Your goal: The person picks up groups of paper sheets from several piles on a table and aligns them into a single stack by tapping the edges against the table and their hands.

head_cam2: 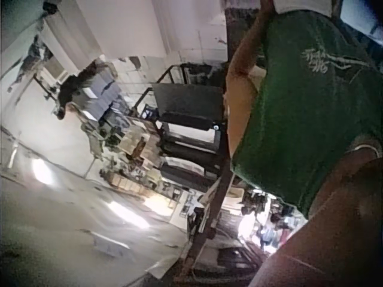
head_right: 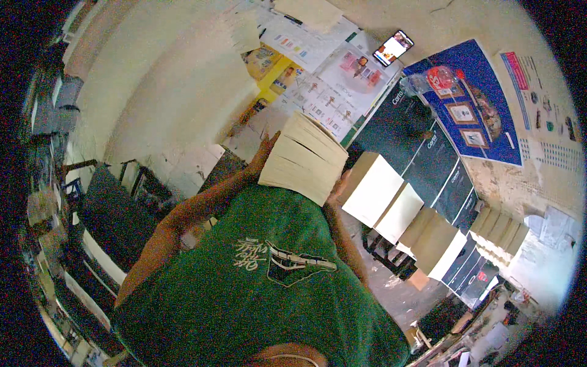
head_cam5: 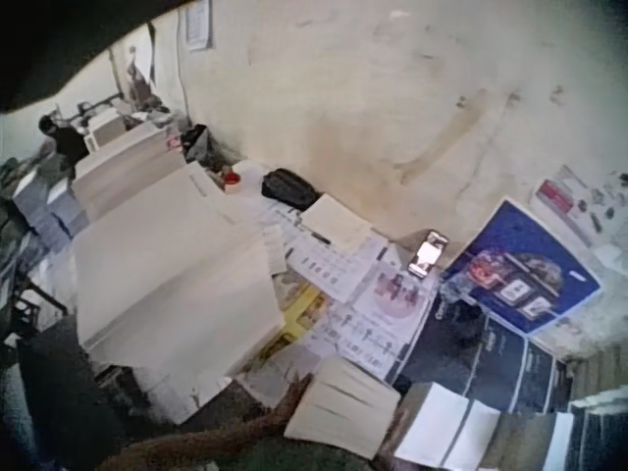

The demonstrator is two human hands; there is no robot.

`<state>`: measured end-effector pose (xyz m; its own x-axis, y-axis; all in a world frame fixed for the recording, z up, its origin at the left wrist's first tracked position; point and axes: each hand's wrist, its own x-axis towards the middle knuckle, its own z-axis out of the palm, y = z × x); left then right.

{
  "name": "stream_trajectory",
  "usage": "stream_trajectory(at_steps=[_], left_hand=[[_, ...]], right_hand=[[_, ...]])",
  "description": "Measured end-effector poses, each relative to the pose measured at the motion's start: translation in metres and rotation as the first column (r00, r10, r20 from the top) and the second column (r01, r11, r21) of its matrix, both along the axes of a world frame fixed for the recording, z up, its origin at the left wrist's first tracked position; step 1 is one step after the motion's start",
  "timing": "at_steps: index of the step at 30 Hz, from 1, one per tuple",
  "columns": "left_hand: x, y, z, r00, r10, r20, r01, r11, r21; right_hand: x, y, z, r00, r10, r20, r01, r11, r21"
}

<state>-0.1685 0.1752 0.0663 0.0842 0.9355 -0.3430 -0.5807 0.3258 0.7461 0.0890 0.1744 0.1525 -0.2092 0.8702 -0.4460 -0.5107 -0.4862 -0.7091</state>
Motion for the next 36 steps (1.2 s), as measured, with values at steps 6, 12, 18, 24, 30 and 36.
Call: stream_trajectory(at_steps=[6,12,18,24,30,36], left_hand=[[-0.021,0.03,0.041,0.967,0.011,-0.254,0.021,0.992,0.124],[-0.033,0.069,0.06,0.877,0.054,-0.478,0.095,0.955,0.282],[-0.041,0.113,0.051,0.881,-0.151,-0.449,0.279,0.932,0.233],[-0.014,0.129,0.044,0.961,-0.272,-0.045,0.275,0.954,0.12],[-0.017,0.114,0.051,0.942,-0.278,-0.19,0.299,0.95,0.092],[-0.044,0.119,0.022,0.891,-0.403,-0.207,0.446,0.864,0.234]], right_hand=[[-0.014,0.01,0.009,0.999,-0.032,0.009,0.032,0.997,0.076],[-0.015,0.043,-0.005,0.955,0.024,0.297,-0.142,0.912,0.384],[-0.01,0.099,-0.001,0.968,0.188,0.169,-0.229,0.934,0.274],[-0.027,0.132,-0.041,0.946,0.3,0.125,-0.325,0.858,0.398],[-0.038,0.117,-0.007,0.934,0.358,-0.015,-0.349,0.917,0.191],[-0.04,0.124,0.033,0.841,0.512,0.175,-0.539,0.821,0.188]])
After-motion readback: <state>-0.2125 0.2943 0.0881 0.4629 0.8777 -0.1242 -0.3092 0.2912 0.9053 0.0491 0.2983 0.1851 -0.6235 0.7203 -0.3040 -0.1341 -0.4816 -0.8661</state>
